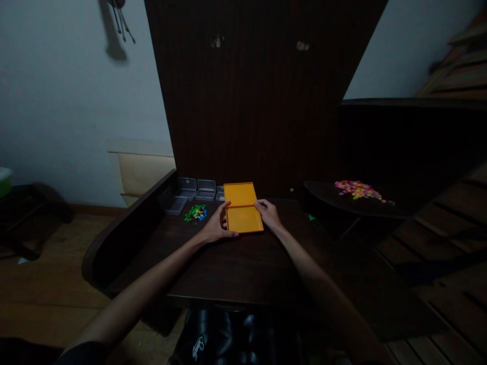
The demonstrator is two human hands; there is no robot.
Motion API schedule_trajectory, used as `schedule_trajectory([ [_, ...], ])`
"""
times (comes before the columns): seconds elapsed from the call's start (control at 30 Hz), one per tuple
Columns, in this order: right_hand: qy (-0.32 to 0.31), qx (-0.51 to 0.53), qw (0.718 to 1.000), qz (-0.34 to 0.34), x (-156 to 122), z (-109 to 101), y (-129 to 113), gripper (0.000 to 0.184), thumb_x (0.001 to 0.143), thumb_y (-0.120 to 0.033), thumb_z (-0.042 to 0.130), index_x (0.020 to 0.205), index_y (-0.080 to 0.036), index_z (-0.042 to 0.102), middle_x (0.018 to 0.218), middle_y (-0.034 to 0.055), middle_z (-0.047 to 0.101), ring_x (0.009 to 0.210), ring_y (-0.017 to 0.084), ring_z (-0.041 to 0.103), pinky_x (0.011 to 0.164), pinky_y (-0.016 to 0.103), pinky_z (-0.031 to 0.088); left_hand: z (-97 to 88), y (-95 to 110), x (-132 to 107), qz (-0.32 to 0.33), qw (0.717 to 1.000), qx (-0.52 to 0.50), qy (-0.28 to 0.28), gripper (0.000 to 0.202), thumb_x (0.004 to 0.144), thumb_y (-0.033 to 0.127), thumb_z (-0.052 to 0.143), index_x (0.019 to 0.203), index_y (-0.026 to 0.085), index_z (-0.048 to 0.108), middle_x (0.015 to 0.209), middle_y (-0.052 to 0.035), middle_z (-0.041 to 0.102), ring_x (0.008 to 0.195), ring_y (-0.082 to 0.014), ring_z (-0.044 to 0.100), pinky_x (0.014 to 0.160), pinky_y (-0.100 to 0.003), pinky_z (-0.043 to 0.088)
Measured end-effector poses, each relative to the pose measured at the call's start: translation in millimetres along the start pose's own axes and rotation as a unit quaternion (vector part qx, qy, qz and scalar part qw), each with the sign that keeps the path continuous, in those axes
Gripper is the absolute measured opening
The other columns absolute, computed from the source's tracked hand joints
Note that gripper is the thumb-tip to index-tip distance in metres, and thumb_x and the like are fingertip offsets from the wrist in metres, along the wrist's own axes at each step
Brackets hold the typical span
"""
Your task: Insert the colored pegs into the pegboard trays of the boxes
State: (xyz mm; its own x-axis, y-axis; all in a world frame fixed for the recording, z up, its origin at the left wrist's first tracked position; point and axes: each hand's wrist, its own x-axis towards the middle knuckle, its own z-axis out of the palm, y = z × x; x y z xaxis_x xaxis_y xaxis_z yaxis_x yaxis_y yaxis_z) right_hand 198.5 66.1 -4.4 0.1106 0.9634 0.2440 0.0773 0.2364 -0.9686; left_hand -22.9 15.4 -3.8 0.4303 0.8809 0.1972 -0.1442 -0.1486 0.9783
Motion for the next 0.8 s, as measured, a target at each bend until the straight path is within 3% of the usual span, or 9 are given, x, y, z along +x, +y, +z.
schedule_trajectory([
  [0.13,0.012,0.016,0.998,0.059,-2,-11,20,0.04,0.062,-0.054,0.068,0.078,-0.017,0.062,0.064,0.0018,0.063,0.055,0.015,0.056,0.049,0.025,0.043,3.1,-16,14,-0.012,0.999,0.036,-0.014,0.102,0.05,0.019,0.088,0.135,0.024,0.032,0.134,-0.0166,0.047,0.117,-0.0305,0.057,0.091,-0.051,0.052],
  [0.27,0.018,0.029,0.994,0.104,2,-15,28,0.037,0.062,-0.048,0.07,0.078,-0.015,0.061,0.045,-0.0077,0.043,0.036,0.006,0.035,0.035,0.018,0.023,-3.1,-23,23,0.028,0.976,0.217,0.003,0.078,0.049,0.025,0.088,0.117,0.019,0.049,0.13,-0.0129,0.053,0.116,-0.0279,0.057,0.099,-0.047,0.047],
  [0.33,0.024,0.032,0.993,0.115,8,-15,30,0.033,0.064,-0.044,0.07,0.076,-0.015,0.06,0.043,-0.009,0.039,0.034,0.005,0.032,0.033,0.017,0.02,-7.9,-24,28,0.046,0.952,0.301,0.015,0.064,0.054,0.03,0.085,0.109,0.018,0.055,0.133,-0.0118,0.054,0.118,-0.0278,0.056,0.102,-0.044,0.045],
  [0.43,0.039,0.028,0.991,0.123,20,-13,33,0.024,0.067,-0.036,0.068,0.074,-0.015,0.058,0.041,-0.009,0.038,0.034,0.005,0.032,0.032,0.017,0.02,-13.5,-24,34,0.052,0.912,0.405,0.037,0.042,0.066,0.037,0.077,0.101,0.018,0.063,0.137,-0.0102,0.054,0.118,-0.0277,0.056,0.1,-0.041,0.046],
  [0.57,0.057,0.012,0.99,0.13,37,-3,38,0.013,0.071,-0.027,0.063,0.071,-0.015,0.057,0.039,-0.0086,0.04,0.032,0.005,0.033,0.031,0.016,0.023,-16.1,-22,39,0.066,0.853,0.517,0.039,0.028,0.079,0.039,0.067,0.098,0.018,0.067,0.124,-0.0084,0.064,0.107,-0.0252,0.06,0.093,-0.037,0.049],
  [0.8,0.078,-0.044,0.987,0.13,67,4,45,0.006,0.073,-0.018,0.059,0.069,-0.014,0.059,0.038,-0.0076,0.043,0.03,0.005,0.036,0.031,0.016,0.025,-14.0,-24,50,0.079,0.814,0.574,0.04,0.027,0.091,0.035,0.052,0.088,0.016,0.07,0.113,-0.0114,0.066,0.105,-0.0259,0.056,0.092,-0.037,0.047],
])
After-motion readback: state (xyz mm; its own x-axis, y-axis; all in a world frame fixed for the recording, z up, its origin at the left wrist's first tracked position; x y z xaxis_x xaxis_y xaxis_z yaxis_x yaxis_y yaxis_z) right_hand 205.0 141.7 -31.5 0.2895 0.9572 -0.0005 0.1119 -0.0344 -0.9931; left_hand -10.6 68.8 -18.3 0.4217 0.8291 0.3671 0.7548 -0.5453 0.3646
